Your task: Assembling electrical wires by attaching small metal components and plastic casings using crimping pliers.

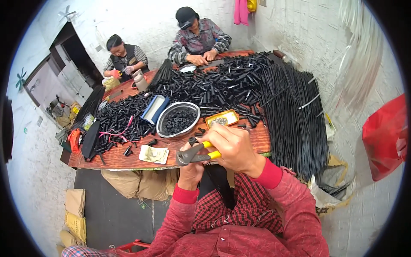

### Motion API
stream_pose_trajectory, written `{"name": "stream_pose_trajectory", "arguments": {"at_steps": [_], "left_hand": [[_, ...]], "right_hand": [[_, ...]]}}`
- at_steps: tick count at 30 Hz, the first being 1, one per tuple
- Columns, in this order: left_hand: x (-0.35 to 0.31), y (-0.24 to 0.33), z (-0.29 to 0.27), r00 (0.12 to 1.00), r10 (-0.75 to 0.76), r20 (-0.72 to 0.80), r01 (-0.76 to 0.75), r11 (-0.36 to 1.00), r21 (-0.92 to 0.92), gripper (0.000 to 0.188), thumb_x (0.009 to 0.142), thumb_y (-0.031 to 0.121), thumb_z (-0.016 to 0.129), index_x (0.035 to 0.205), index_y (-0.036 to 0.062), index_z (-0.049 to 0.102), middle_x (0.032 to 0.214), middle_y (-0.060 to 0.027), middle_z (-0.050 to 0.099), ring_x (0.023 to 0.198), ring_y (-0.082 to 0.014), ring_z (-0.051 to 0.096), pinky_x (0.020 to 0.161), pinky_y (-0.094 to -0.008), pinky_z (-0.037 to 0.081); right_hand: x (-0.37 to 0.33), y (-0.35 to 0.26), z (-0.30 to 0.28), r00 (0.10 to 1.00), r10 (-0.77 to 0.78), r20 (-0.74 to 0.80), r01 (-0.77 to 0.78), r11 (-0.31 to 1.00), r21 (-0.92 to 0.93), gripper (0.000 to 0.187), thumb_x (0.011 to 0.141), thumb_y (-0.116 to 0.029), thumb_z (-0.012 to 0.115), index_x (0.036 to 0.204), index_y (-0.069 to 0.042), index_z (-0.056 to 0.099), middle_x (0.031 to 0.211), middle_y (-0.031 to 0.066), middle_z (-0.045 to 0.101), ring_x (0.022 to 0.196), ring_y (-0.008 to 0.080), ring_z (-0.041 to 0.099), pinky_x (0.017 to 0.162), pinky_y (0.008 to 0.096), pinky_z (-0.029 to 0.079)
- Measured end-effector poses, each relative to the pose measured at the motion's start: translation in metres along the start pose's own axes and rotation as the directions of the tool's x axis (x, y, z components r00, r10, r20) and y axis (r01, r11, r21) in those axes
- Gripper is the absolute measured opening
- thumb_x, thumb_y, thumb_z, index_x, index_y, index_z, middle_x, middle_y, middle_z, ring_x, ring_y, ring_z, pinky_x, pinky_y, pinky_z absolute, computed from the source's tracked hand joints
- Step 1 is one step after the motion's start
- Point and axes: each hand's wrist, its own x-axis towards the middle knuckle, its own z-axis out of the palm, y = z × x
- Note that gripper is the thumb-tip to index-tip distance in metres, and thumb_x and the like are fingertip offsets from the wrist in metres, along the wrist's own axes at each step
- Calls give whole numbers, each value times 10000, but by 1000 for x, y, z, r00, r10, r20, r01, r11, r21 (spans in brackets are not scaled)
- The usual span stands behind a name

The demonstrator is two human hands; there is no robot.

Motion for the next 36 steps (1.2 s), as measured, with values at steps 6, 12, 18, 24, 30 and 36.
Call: {"name": "stream_pose_trajectory", "arguments": {"at_steps": [6, 12, 18, 24, 30, 36], "left_hand": [[-3, 0, 1, 999, -54, -1, 54, 997, 60, 152, 911, 112, 704, 1023, 20, 658, 893, -43, 683, 786, -120, 668, 728, -251, 549], [-5, 3, 4, 992, -107, 60, 101, 990, 95, 118, 909, 126, 668, 1010, 69, 648, 950, -9, 666, 766, -68, 612, 638, -190, 486], [-2, 2, 0, 1000, 5, 18, -7, 994, 106, 286, 914, 115, 660, 1181, 54, 579, 1024, -41, 648, 786, -108, 612, 626, -222, 478], [-10, -5, 3, 972, -66, 225, 40, 992, 117, 209, 964, 186, 639, 1089, 35, 567, 867, -15, 536, 662, -93, 421, 602, -253, 338], [-16, -3, 4, 952, -94, 292, 72, 994, 85, 185, 984, 206, 618, 983, 52, 516, 793, 0, 446, 659, -87, 374, 592, -249, 308], [-18, -1, 0, 953, -88, 291, 76, 996, 54, 181, 992, 207, 610, 994, 48, 524, 797, -7, 450, 653, -91, 370, 585, -252, 303]], "right_hand": [[-6, -5, -21, 988, -81, 134, 102, 982, -159, 268, 695, -189, 804, 896, -63, 680, 785, 57, 627, 685, 235, 666, 593, 343, 519], [-4, -10, -28, 980, -127, 155, 159, 964, -214, 279, 715, -271, 771, 909, -92, 680, 785, 53, 614, 655, 241, 633, 560, 358, 483], [1, -5, -22, 983, -120, 139, 144, 973, -181, 122, 841, -168, 683, 809, -73, 614, 821, 66, 635, 694, 234, 667, 573, 365, 522], [9, 1, -59, 621, 313, 719, -693, 647, 317, 281, 1001, -281, 607, 1023, -2, 587, 790, 54, 624, 672, 98, 592, 594, 253, 488], [14, 11, -84, 244, 316, 917, -794, 608, 2, 268, 1031, -255, 516, 1012, 5, 573, 843, 65, 649, 724, 118, 645, 653, 259, 538], [30, 6, -82, 117, 347, 931, -819, 564, -107, 259, 1007, -204, 496, 1066, 26, 599, 903, 95, 694, 778, 155, 684, 700, 309, 565]]}}
